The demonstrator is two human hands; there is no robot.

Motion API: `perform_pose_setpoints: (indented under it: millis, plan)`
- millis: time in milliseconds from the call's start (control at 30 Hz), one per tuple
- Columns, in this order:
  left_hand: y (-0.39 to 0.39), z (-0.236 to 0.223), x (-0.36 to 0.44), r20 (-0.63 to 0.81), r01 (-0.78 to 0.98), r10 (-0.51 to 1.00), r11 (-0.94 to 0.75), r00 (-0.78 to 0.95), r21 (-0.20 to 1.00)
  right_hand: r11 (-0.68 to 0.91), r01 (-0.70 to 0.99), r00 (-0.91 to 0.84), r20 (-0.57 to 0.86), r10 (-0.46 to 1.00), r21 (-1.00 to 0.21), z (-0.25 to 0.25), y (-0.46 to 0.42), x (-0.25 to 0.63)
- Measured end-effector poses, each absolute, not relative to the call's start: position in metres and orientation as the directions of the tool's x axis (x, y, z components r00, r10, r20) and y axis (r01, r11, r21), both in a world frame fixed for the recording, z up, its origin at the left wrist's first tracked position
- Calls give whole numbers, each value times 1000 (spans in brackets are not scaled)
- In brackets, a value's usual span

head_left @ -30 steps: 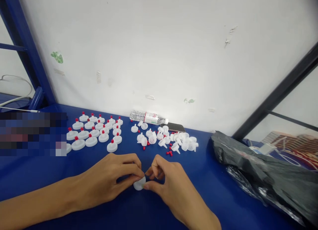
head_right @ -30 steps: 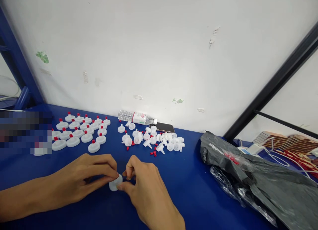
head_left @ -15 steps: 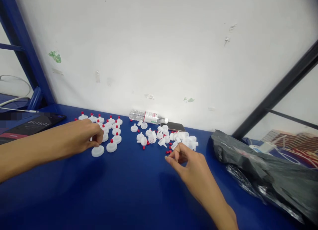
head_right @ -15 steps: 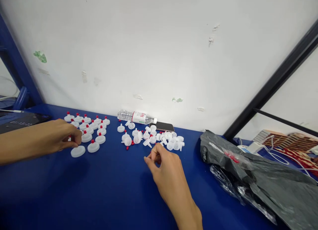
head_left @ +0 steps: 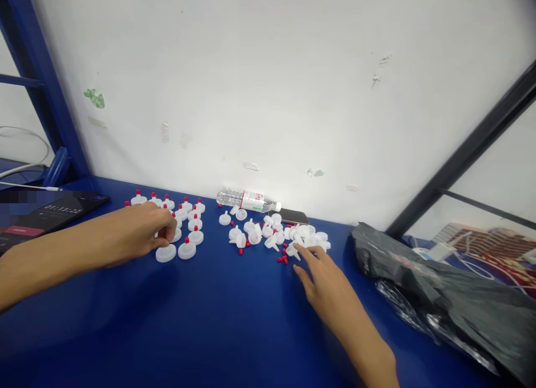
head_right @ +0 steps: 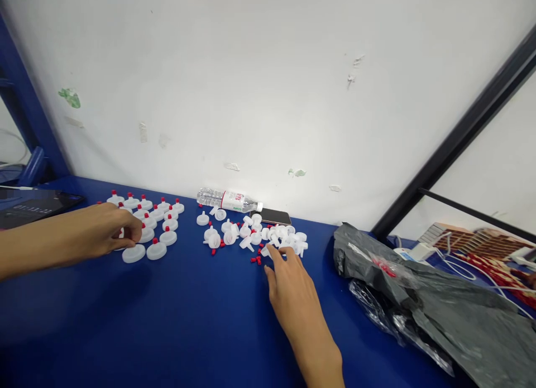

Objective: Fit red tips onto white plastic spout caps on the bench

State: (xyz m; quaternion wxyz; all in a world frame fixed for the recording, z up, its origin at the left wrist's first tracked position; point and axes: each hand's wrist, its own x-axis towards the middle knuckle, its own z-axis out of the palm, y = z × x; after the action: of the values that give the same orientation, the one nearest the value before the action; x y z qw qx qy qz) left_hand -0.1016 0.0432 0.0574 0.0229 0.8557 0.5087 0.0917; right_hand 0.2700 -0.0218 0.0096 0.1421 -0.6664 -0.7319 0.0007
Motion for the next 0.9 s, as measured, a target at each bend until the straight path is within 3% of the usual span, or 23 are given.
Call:
perform_pose_setpoints:
  millis: [167,333,500,733,900]
  plan:
    - [47,47,-103,205,865,868,-484,453,136,68,993,-51,163,985,-100,6,-22,274]
    - [45,43,-102,183,894,881,-448,436,28,28,990,0,201,980,-138,11,-23,273]
    - [41,42,-101,182,882,871,-469,457,31,-52,985,83,187,979,-164,21,-25,271]
    - [31,53,-78,319,880,823,-466,470,-96,48,924,95,350,932,-379,23,-24,265]
    - [22,27,-47,397,746,671,-664,626,-55,78,903,98,380,920,-423,28,-27,260]
